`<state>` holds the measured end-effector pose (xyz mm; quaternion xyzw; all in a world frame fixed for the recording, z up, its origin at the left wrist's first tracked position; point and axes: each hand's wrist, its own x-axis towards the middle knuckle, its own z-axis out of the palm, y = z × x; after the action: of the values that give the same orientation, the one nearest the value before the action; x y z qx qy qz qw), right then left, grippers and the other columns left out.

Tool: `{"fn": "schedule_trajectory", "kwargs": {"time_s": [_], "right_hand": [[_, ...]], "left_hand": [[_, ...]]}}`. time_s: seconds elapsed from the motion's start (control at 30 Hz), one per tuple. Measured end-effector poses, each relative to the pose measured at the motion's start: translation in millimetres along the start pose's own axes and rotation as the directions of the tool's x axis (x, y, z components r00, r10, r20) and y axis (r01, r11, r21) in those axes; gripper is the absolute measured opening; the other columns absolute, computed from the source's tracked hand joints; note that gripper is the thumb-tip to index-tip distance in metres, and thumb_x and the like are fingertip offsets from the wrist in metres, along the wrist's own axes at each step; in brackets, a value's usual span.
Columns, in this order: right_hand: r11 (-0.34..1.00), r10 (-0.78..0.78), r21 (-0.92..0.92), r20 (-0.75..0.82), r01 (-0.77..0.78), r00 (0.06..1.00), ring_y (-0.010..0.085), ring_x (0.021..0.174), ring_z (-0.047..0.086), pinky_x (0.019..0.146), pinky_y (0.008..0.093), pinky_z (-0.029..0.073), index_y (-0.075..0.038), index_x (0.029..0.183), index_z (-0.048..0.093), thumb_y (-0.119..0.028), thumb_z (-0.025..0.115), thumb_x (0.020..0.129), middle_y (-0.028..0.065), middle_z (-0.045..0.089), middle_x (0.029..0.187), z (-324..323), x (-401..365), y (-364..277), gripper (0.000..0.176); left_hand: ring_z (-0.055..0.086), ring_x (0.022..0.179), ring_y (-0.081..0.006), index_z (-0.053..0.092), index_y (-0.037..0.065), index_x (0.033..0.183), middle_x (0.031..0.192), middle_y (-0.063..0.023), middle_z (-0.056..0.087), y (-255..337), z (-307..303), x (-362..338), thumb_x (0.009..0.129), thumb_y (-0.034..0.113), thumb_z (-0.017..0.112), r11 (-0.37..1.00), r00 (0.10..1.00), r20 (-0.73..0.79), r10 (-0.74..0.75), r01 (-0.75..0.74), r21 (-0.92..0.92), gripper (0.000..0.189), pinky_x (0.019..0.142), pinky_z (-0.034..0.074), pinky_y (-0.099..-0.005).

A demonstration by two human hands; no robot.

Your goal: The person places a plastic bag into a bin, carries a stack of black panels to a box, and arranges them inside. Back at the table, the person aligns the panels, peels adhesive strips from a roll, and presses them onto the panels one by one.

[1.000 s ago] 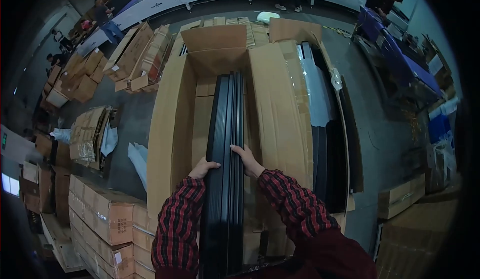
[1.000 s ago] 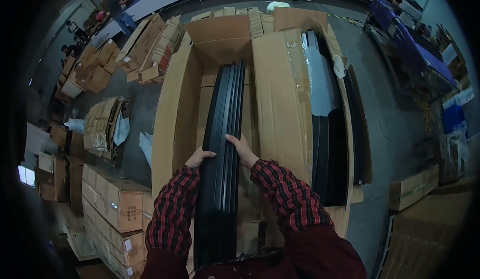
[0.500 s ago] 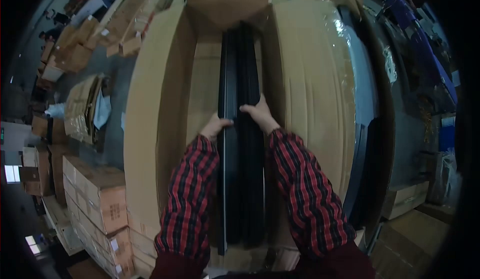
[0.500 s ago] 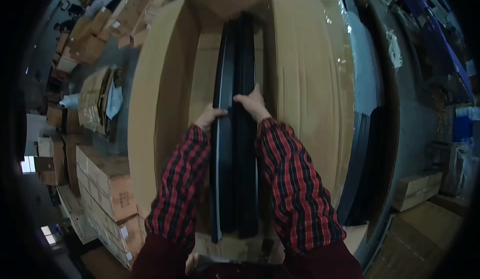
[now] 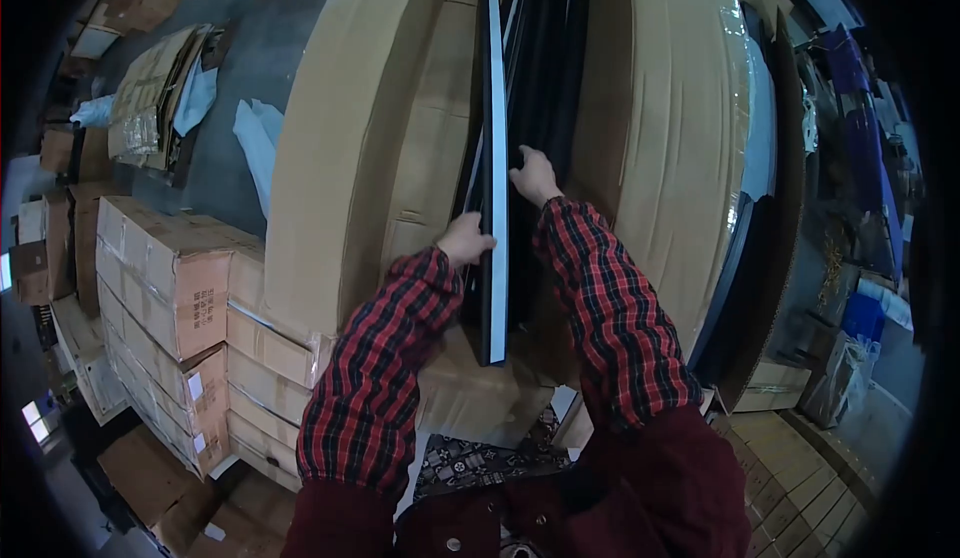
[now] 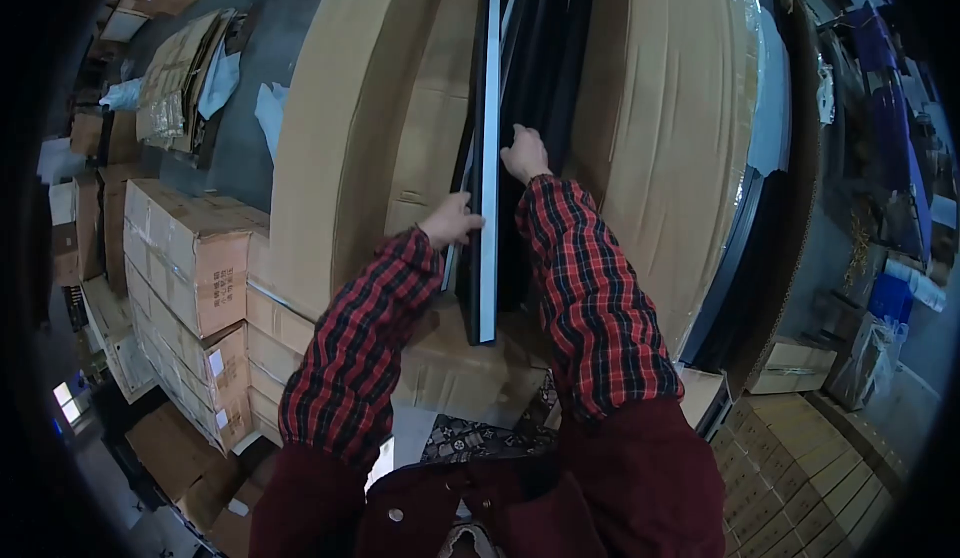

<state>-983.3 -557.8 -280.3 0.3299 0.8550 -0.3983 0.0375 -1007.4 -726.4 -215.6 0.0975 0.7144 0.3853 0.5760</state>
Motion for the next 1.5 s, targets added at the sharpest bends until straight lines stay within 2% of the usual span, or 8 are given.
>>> {"fn": "schedule_trajectory", "kwargs": {"time_s": [0.13, 0.27, 0.33, 0.6, 0.83, 1.13, 1.27, 1.5], "right_hand": [[0.992, -0.021, 0.117, -0.139, 0.037, 0.99, 0.0328, 0.102, 0.047, 0.088, 0.0334, 0.038, 0.006, 0.107, 0.048, -0.008, 0.056, 0.065, 0.0234, 0.05, 0.107, -2, -54, -16, 0.044], [0.895, -0.024, 0.446, -0.003, 0.023, 1.0, 0.0223, 0.1, 0.049, 0.086, 0.0292, 0.039, 0.002, 0.112, 0.045, -0.007, 0.055, 0.074, 0.0155, 0.051, 0.108, -36, -138, -44, 0.041], [0.77, -0.077, 0.637, 0.035, 0.037, 0.996, 0.0198, 0.097, 0.05, 0.084, 0.0287, 0.04, 0.002, 0.112, 0.045, -0.006, 0.053, 0.076, 0.0135, 0.053, 0.105, -54, -196, -45, 0.038], [0.67, 0.085, 0.738, 0.04, -0.087, 0.996, 0.016, 0.093, 0.051, 0.083, 0.0269, 0.04, 0.001, 0.112, 0.045, -0.006, 0.052, 0.079, 0.0099, 0.054, 0.103, -121, -399, 42, 0.035], [0.625, 0.424, 0.766, -0.175, -0.147, 0.889, 0.014, 0.088, 0.052, 0.077, 0.0251, 0.042, 0.002, 0.109, 0.048, -0.006, 0.053, 0.078, 0.0089, 0.055, 0.099, -182, -544, 179, 0.033], [0.582, 0.782, 0.693, -0.334, -0.425, 0.526, 0.0204, 0.085, 0.056, 0.075, 0.028, 0.044, 0.002, 0.1, 0.053, -0.011, 0.057, 0.069, 0.0136, 0.059, 0.091, -208, -803, 384, 0.033], [0.447, 0.876, 0.791, -0.293, -0.418, 0.382, 0.0198, 0.085, 0.055, 0.073, 0.028, 0.044, 0.002, 0.102, 0.052, -0.009, 0.055, 0.07, 0.0124, 0.057, 0.091, -234, -856, 451, 0.034], [0.527, 0.805, 0.744, -0.282, -0.411, 0.521, 0.0207, 0.089, 0.054, 0.075, 0.0283, 0.044, 0.003, 0.108, 0.047, -0.01, 0.056, 0.073, 0.0146, 0.056, 0.097, -377, -815, 550, 0.039]], "left_hand": [[0.055, 0.083, -0.0323, 0.048, -0.005, 0.095, 0.084, -0.0208, 0.056, -49, 3, 26, 0.068, 0.005, 0.058, 0.962, 0.928, -0.271, 0.254, -0.213, 0.171, 0.03, 0.074, 0.044, -0.0366], [0.052, 0.087, -0.0363, 0.05, -0.003, 0.097, 0.09, -0.0228, 0.055, -40, -28, 24, 0.072, 0.008, 0.053, 0.759, 0.727, -0.499, 0.472, -0.047, 0.649, 0.028, 0.077, 0.041, -0.0424], [0.053, 0.085, -0.0347, 0.051, -0.002, 0.099, 0.088, -0.0217, 0.056, -39, -14, -11, 0.072, 0.008, 0.053, 0.839, 0.728, -0.48, 0.489, -0.242, 0.488, 0.029, 0.076, 0.042, -0.0394], [0.054, 0.065, -0.01, 0.051, -0.002, 0.101, 0.077, -0.0052, 0.056, -49, 97, -216, 0.078, 0.008, 0.052, 0.921, 0.942, -0.019, 0.335, -0.332, -0.204, 0.025, 0.056, 0.043, -0.0208], [0.051, 0.06, -0.0088, 0.051, 0.0, 0.101, 0.071, -0.0033, 0.056, -72, 241, -247, 0.079, 0.01, 0.05, 0.959, 0.906, 0.385, 0.179, -0.248, 0.139, 0.024, 0.056, 0.042, -0.0206], [0.056, 0.075, -0.0159, 0.052, 0.002, 0.1, 0.081, -0.0101, 0.059, -16, 538, -198, 0.077, 0.014, 0.054, 0.428, 0.65, 0.666, 0.366, -0.753, 0.499, 0.026, 0.067, 0.044, -0.0266], [0.057, 0.075, -0.0242, 0.052, 0.002, 0.1, 0.081, -0.0141, 0.059, -21, 604, -169, 0.074, 0.017, 0.056, 0.343, 0.633, 0.752, 0.185, -0.759, 0.554, 0.03, 0.068, 0.045, -0.0313], [0.056, 0.072, -0.0299, 0.054, 0.002, 0.097, 0.076, -0.0163, 0.058, 19, 670, -103, 0.071, 0.023, 0.058, 0.114, 0.726, 0.682, 0.082, -0.687, 0.718, 0.034, 0.066, 0.045, -0.037]]}}
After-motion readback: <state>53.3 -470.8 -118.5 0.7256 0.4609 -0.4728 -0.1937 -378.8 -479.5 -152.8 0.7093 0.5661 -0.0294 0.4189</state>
